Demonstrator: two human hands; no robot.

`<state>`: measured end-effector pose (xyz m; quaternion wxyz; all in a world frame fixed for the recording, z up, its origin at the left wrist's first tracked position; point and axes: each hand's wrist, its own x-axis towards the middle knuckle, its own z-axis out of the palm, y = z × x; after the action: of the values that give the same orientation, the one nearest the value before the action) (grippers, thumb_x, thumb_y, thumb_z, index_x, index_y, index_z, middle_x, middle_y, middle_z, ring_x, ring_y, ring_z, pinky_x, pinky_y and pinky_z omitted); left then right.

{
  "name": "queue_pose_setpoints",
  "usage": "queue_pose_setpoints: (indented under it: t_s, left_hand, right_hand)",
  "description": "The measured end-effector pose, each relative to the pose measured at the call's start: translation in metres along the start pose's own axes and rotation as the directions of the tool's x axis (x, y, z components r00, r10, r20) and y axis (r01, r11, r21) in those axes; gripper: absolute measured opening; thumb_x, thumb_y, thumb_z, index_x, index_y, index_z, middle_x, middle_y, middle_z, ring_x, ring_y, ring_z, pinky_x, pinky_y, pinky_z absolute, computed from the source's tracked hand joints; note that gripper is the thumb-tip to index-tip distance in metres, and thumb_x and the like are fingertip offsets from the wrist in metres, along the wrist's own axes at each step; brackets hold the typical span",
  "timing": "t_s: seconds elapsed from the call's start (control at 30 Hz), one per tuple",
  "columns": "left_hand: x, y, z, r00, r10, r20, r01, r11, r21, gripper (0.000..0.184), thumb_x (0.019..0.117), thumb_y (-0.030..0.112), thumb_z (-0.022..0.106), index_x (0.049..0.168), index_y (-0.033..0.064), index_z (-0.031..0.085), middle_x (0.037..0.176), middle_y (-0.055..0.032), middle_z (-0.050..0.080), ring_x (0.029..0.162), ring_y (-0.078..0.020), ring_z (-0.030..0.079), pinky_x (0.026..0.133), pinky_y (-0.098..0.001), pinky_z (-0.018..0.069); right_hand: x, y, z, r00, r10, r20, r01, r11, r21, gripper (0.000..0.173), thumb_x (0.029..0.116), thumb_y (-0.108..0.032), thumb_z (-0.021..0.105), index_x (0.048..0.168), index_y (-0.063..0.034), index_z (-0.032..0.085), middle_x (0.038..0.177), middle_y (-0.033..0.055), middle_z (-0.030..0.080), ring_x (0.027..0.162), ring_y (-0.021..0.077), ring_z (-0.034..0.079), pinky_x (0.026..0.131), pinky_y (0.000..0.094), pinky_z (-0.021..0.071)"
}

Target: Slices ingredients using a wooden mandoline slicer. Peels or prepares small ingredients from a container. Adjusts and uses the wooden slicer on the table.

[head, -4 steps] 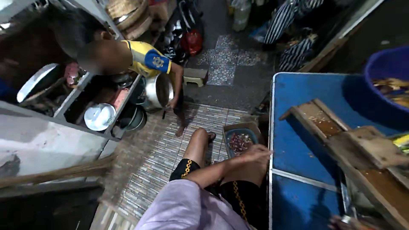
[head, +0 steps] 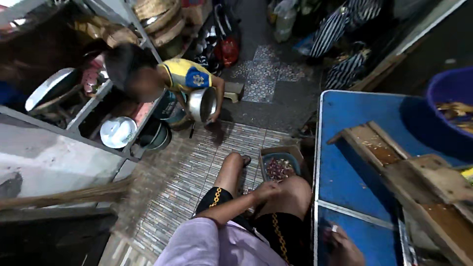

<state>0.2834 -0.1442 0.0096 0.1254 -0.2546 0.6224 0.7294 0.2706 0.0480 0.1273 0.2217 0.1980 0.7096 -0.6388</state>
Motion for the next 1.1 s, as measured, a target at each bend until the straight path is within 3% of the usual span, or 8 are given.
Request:
queue_pose_setpoints:
  t_s: [0.1,0.17,0.2,0.33,0.5,0.67,0.97,1.1]
  left_hand:
    - [-0.031,-0.035,-0.025,0.983,-0.160,-0.090,0.153,0.985,-0.079,0.036,0.1094,0.015,0.045,0.136,-0.0085,0.051,0.116,-0.0211,0.064,0.096,-0.0199,0.063,0.089,-0.0358,0.0525]
    - [-0.036,-0.065,-0.033,0.967,-0.222,-0.123,0.202,0.967,-0.155,0.035,0.1091,0.017,0.046,0.135,-0.0056,0.052,0.111,-0.0174,0.065,0.090,-0.0176,0.062,0.084,-0.0347,0.0532]
    - [-0.039,-0.071,-0.035,0.957,-0.261,-0.129,0.240,0.957,-0.163,0.035,0.1088,0.017,0.048,0.135,-0.0056,0.052,0.110,-0.0180,0.065,0.089,-0.0188,0.062,0.084,-0.0358,0.0536]
    - [-0.044,-0.065,-0.044,0.930,-0.347,-0.117,0.356,0.933,0.061,0.039,0.1081,0.020,0.051,0.135,-0.0089,0.053,0.122,-0.0250,0.062,0.103,-0.0283,0.063,0.093,-0.0423,0.0512]
    - [0.012,-0.112,-0.050,0.978,-0.193,-0.084,0.209,0.843,0.496,0.040,0.1057,0.020,0.053,0.133,-0.0089,0.059,0.137,-0.0300,0.058,0.130,-0.0432,0.054,0.112,-0.0575,0.0394]
    - [-0.002,-0.112,-0.040,0.983,-0.182,-0.011,0.172,0.904,0.391,0.042,0.1060,0.022,0.054,0.133,-0.0108,0.057,0.135,-0.0310,0.058,0.129,-0.0432,0.055,0.110,-0.0572,0.0406]
    - [-0.002,-0.103,-0.034,0.971,-0.237,-0.001,0.227,0.927,0.298,0.042,0.1065,0.023,0.053,0.129,-0.0120,0.059,0.131,-0.0315,0.060,0.123,-0.0409,0.058,0.106,-0.0543,0.0437]
    - [-0.001,-0.105,-0.032,0.976,-0.215,0.029,0.183,0.888,0.421,0.043,0.1063,0.023,0.054,0.129,-0.0131,0.059,0.135,-0.0320,0.058,0.129,-0.0436,0.055,0.111,-0.0575,0.0395]
  right_hand:
    - [0.068,0.100,0.010,0.927,-0.099,0.363,-0.025,0.946,0.323,0.033,0.1063,-0.011,0.030,0.109,-0.0101,0.063,0.080,-0.0084,0.071,0.065,0.0015,0.066,0.060,0.0185,0.0570]
    - [0.086,0.130,0.041,0.916,-0.034,0.399,-0.145,0.901,0.409,0.032,0.1057,-0.013,0.033,0.107,-0.0106,0.064,0.079,-0.0032,0.072,0.064,0.0059,0.067,0.057,0.0223,0.0571]
    - [0.089,0.138,0.058,0.907,0.001,0.421,-0.197,0.885,0.422,0.030,0.1069,-0.013,0.032,0.115,-0.0087,0.060,0.082,-0.0015,0.069,0.065,0.0070,0.066,0.057,0.0231,0.0566]
    - [0.100,0.165,0.105,0.844,-0.007,0.537,-0.257,0.872,0.417,0.038,0.1049,-0.017,0.026,0.111,-0.0083,0.062,0.080,0.0012,0.070,0.058,0.0082,0.063,0.050,0.0232,0.0539]
    - [0.107,0.170,0.112,0.830,-0.082,0.552,-0.083,0.960,0.267,0.040,0.1044,-0.017,0.025,0.115,-0.0066,0.062,0.071,-0.0058,0.064,0.055,0.0031,0.058,0.050,0.0199,0.0508]
    - [0.109,0.178,0.108,0.833,-0.075,0.549,0.018,0.994,0.109,0.032,0.0978,-0.008,0.035,0.116,-0.0052,0.062,0.053,-0.0143,0.046,0.041,-0.0034,0.041,0.041,0.0146,0.0384]
    - [0.107,0.173,0.108,0.859,-0.032,0.511,-0.013,0.996,0.084,0.031,0.1048,-0.011,0.033,0.115,-0.0029,0.060,0.055,-0.0112,0.051,0.044,-0.0004,0.048,0.044,0.0166,0.0435]
    - [0.106,0.171,0.105,0.850,-0.050,0.524,0.003,0.996,0.092,0.031,0.1058,-0.011,0.031,0.118,-0.0027,0.058,0.056,-0.0121,0.052,0.046,-0.0002,0.049,0.047,0.0175,0.0455]
